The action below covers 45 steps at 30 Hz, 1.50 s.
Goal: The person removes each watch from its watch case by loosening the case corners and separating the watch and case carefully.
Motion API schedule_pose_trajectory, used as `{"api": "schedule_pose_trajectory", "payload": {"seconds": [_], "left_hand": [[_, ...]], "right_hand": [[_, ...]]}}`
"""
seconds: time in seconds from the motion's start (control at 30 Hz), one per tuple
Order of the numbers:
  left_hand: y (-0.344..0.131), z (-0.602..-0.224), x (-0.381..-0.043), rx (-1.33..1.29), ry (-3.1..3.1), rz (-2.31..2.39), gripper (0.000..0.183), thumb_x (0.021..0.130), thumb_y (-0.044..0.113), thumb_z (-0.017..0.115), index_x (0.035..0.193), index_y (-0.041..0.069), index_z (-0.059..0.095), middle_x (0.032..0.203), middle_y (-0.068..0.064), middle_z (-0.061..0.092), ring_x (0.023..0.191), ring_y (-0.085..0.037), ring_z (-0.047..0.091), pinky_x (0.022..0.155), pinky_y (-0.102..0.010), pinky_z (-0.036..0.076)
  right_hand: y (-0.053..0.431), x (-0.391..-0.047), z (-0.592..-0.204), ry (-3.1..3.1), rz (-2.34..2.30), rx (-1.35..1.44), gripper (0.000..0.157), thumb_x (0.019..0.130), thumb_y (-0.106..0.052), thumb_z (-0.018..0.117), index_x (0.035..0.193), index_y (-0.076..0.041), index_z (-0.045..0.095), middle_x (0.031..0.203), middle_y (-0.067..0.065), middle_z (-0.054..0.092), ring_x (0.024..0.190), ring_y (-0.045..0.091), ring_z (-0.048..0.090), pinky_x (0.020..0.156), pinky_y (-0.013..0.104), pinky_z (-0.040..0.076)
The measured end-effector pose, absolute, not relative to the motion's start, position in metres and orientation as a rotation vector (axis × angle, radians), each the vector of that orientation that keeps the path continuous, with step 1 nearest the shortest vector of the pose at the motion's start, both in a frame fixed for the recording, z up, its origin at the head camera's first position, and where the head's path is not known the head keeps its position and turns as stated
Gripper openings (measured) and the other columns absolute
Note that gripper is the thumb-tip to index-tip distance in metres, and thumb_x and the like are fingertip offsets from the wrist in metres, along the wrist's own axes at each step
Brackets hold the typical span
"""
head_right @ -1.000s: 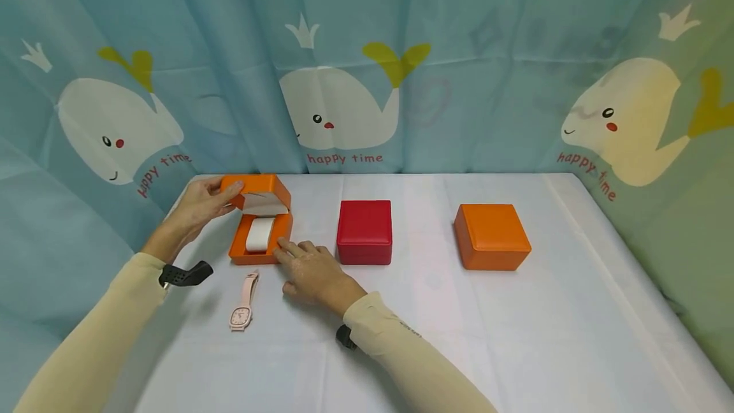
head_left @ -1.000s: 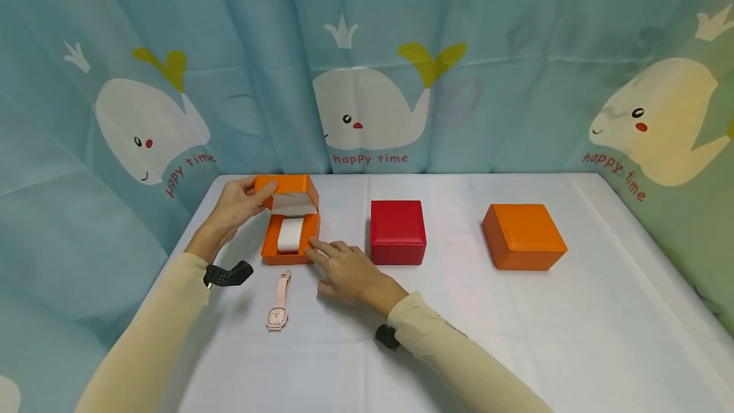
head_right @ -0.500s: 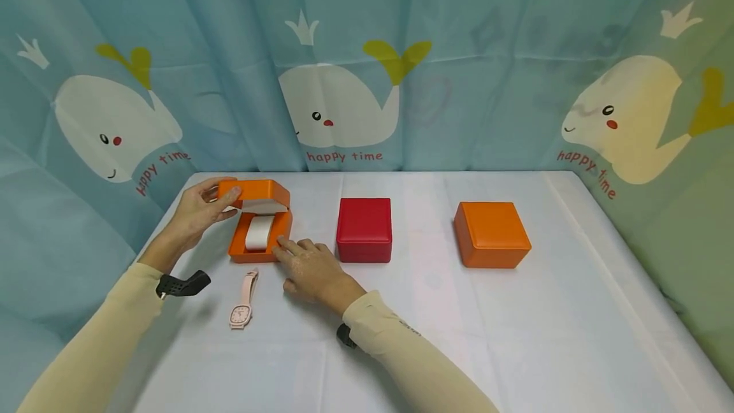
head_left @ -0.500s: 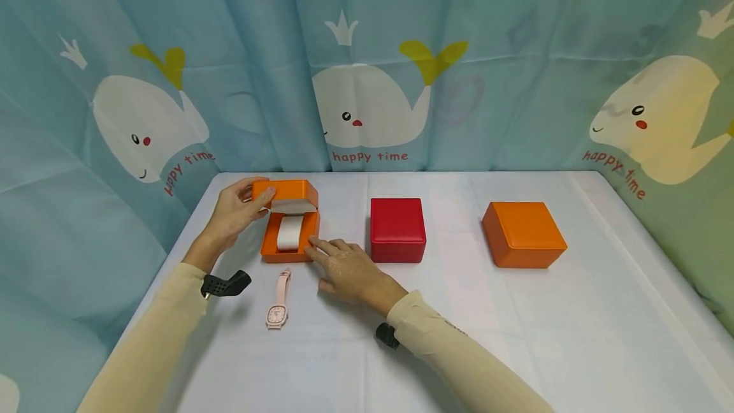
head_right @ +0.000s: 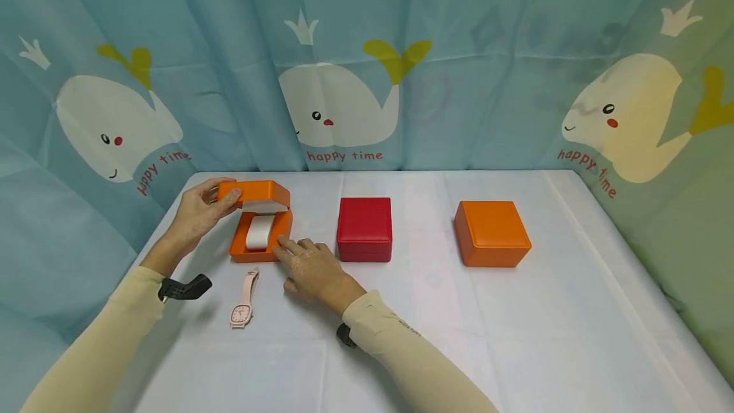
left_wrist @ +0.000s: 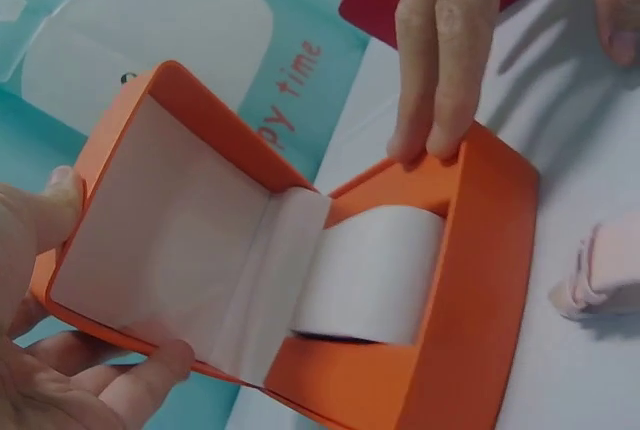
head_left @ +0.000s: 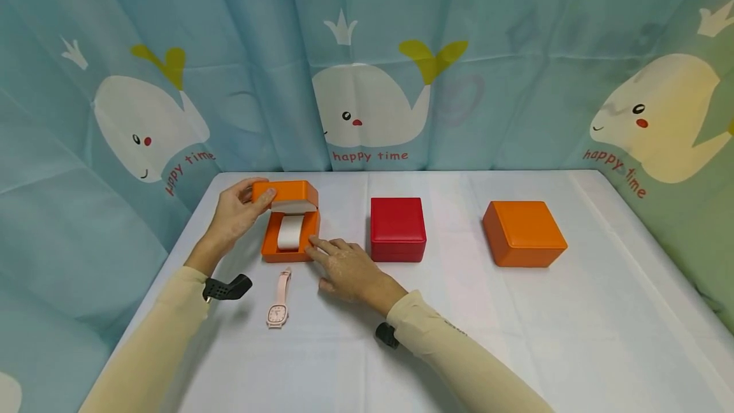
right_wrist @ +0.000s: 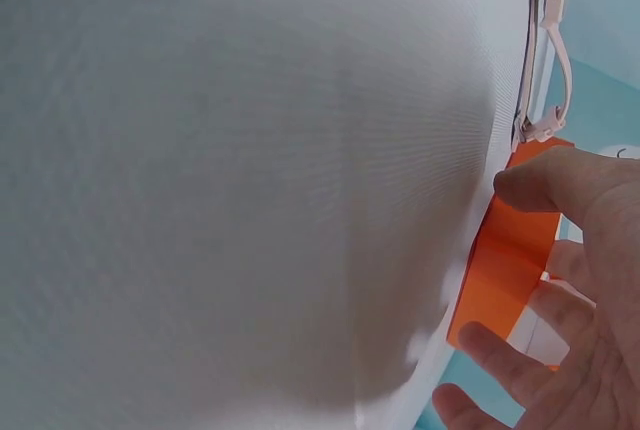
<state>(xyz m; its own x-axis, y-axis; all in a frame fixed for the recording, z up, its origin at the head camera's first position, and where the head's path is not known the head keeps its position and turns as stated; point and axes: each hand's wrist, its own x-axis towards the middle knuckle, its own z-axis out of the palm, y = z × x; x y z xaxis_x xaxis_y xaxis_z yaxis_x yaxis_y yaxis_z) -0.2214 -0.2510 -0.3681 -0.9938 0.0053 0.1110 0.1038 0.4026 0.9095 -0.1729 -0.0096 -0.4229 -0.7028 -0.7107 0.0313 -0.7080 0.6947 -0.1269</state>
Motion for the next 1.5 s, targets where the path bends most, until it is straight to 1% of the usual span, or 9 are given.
{"api": "schedule_pose_trajectory", "payload": {"seconds": [0.17,0.33,0.7,0.93,1.03,1.17,1.23,1.37,1.5], "left_hand": [[-0.252,-0.371,-0.218,-0.103,-2.587,-1.610,0.060,0.102,0.033,0.064,0.146,-0.003,0.047,0.139,-0.027,0.053,0.115,-0.037,0.059,0.087,-0.015,0.050],[-0.252,-0.375,-0.216,-0.123,-2.572,-1.597,0.058,0.103,0.030,0.063,0.148,-0.002,0.046,0.140,-0.027,0.053,0.117,-0.037,0.059,0.091,-0.019,0.050],[-0.251,-0.383,-0.212,-0.157,-2.487,-1.574,0.051,0.102,0.025,0.066,0.142,-0.004,0.051,0.135,-0.026,0.057,0.109,-0.025,0.060,0.088,-0.013,0.049],[-0.252,-0.390,-0.209,-0.196,-2.439,-1.605,0.049,0.102,0.018,0.066,0.143,-0.005,0.050,0.141,-0.026,0.053,0.117,-0.030,0.058,0.089,-0.015,0.049],[-0.252,-0.393,-0.207,-0.214,-2.405,-1.615,0.049,0.101,0.015,0.066,0.143,-0.004,0.050,0.143,-0.024,0.052,0.117,-0.023,0.059,0.090,-0.015,0.048],[-0.251,-0.398,-0.205,-0.240,-2.344,-1.624,0.047,0.100,0.010,0.067,0.141,-0.006,0.052,0.142,-0.023,0.053,0.109,-0.008,0.060,0.089,-0.015,0.049],[-0.251,-0.400,-0.204,-0.252,-2.319,-1.631,0.046,0.099,0.008,0.067,0.140,-0.007,0.053,0.142,-0.023,0.054,0.106,-0.004,0.060,0.089,-0.014,0.049],[-0.250,-0.403,-0.203,-0.275,-2.272,-1.657,0.044,0.099,0.003,0.066,0.138,-0.010,0.053,0.143,-0.023,0.053,0.108,-0.003,0.059,0.091,-0.016,0.048],[-0.250,-0.407,-0.201,-0.300,-2.240,-1.664,0.044,0.097,-0.001,0.066,0.138,-0.010,0.052,0.146,-0.022,0.051,0.115,-0.005,0.057,0.094,-0.016,0.047]], "right_hand": [[-0.010,-0.173,-0.424,2.874,-0.197,-1.202,0.066,0.098,-0.033,0.066,0.157,-0.019,0.041,0.164,0.001,0.030,0.138,0.024,0.044,0.106,0.043,0.044],[-0.010,-0.173,-0.424,2.879,-0.199,-1.210,0.066,0.098,-0.033,0.066,0.157,-0.019,0.042,0.164,0.002,0.030,0.138,0.024,0.044,0.105,0.043,0.044],[-0.010,-0.173,-0.423,2.883,-0.214,-1.203,0.065,0.098,-0.031,0.065,0.157,-0.019,0.042,0.163,0.002,0.032,0.137,0.023,0.046,0.105,0.043,0.045],[-0.010,-0.173,-0.422,2.883,-0.215,-1.193,0.064,0.098,-0.031,0.066,0.157,-0.018,0.042,0.163,0.002,0.033,0.137,0.023,0.046,0.105,0.043,0.045],[-0.010,-0.173,-0.423,2.883,-0.206,-1.188,0.065,0.098,-0.032,0.066,0.157,-0.019,0.042,0.163,0.002,0.033,0.137,0.023,0.045,0.105,0.043,0.045],[-0.011,-0.173,-0.424,2.877,-0.190,-1.190,0.065,0.098,-0.033,0.066,0.157,-0.019,0.041,0.164,0.001,0.031,0.138,0.024,0.044,0.106,0.043,0.044],[-0.011,-0.173,-0.424,2.876,-0.189,-1.194,0.066,0.098,-0.033,0.066,0.157,-0.019,0.041,0.164,0.001,0.031,0.138,0.024,0.044,0.106,0.043,0.044],[-0.010,-0.173,-0.423,2.877,-0.195,-1.192,0.066,0.097,-0.033,0.067,0.157,-0.019,0.041,0.163,0.001,0.032,0.139,0.024,0.043,0.107,0.044,0.043],[-0.009,-0.173,-0.423,2.877,-0.204,-1.194,0.066,0.097,-0.033,0.067,0.157,-0.019,0.042,0.164,0.002,0.031,0.140,0.024,0.041,0.108,0.044,0.042]]}}
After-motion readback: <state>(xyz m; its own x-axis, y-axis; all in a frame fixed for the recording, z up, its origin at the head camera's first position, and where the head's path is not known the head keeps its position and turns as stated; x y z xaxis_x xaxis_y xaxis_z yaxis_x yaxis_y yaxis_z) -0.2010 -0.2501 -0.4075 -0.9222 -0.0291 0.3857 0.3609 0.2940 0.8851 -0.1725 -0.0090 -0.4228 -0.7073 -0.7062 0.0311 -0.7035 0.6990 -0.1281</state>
